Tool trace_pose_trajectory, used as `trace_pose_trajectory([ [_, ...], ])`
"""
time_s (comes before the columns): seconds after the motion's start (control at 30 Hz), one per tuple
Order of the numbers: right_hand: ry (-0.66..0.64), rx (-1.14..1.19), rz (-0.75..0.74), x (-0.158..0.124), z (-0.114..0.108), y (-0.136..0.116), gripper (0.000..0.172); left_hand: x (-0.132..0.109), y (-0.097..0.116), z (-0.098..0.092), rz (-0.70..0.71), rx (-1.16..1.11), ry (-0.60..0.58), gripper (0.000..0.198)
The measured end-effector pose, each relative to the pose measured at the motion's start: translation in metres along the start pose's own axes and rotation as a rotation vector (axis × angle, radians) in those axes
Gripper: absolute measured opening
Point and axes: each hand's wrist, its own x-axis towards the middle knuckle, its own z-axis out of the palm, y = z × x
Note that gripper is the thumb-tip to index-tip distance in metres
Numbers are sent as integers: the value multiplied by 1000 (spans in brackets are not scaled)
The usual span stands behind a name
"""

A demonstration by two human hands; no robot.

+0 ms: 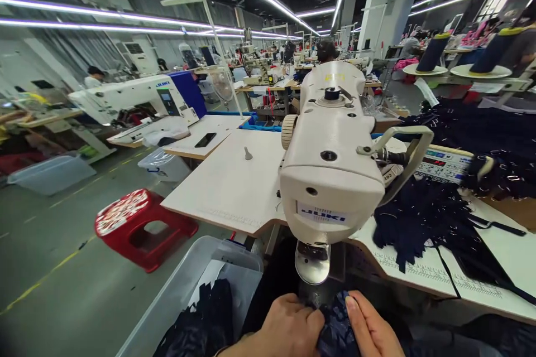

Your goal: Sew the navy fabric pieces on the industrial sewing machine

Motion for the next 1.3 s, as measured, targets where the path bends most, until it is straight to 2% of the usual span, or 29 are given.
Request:
trace_pose_trajectory([
  [0.07,-56,-105,-151,9,8,3,37,-4,-1,1,31,-20,-55,37],
  [0.13,-19,-249,-277,20,9,2,40,-2,-3,-8,48,-60,-29,37],
  [0.2,8,-353,-399,28,0,-8,41,3,-7,-28,43,-147,59,33],
  [0.23,-22,-362,-457,30,-8,-18,41,6,-10,-41,27,-207,97,37],
  [0.3,-188,-285,-564,32,-24,-41,36,12,-17,-67,-53,-393,104,55],
  [0.37,-339,-180,-601,33,-34,-64,26,16,-24,-86,-165,-623,41,51],
  [0.4,-353,-132,-587,34,-36,-72,22,18,-28,-90,-226,-699,11,44],
  [0.47,-221,-66,-477,39,-30,-79,20,22,-35,-90,-361,-674,6,33],
  [0.57,70,-43,-174,53,-8,-72,28,27,-43,-77,-473,-293,130,27],
  [0.6,115,-37,-92,57,-1,-67,29,28,-45,-72,-448,-173,193,26],
  [0.67,114,10,2,63,10,-60,31,29,-46,-65,-303,-58,272,26],
  [0.73,80,90,52,65,13,-57,32,26,-45,-61,-148,-56,255,28],
  [0.77,61,130,68,64,13,-57,32,24,-44,-60,-106,-61,215,29],
  [0.83,33,187,84,63,11,-58,30,21,-41,-57,-110,-42,146,30],
  [1.0,88,201,26,65,7,-53,23,23,-36,-53,-182,44,124,30],
  [1.17,144,154,9,72,9,-43,21,28,-35,-51,-203,114,93,32],
  [1.3,156,145,10,73,9,-44,20,28,-34,-50,-209,143,70,33],
])
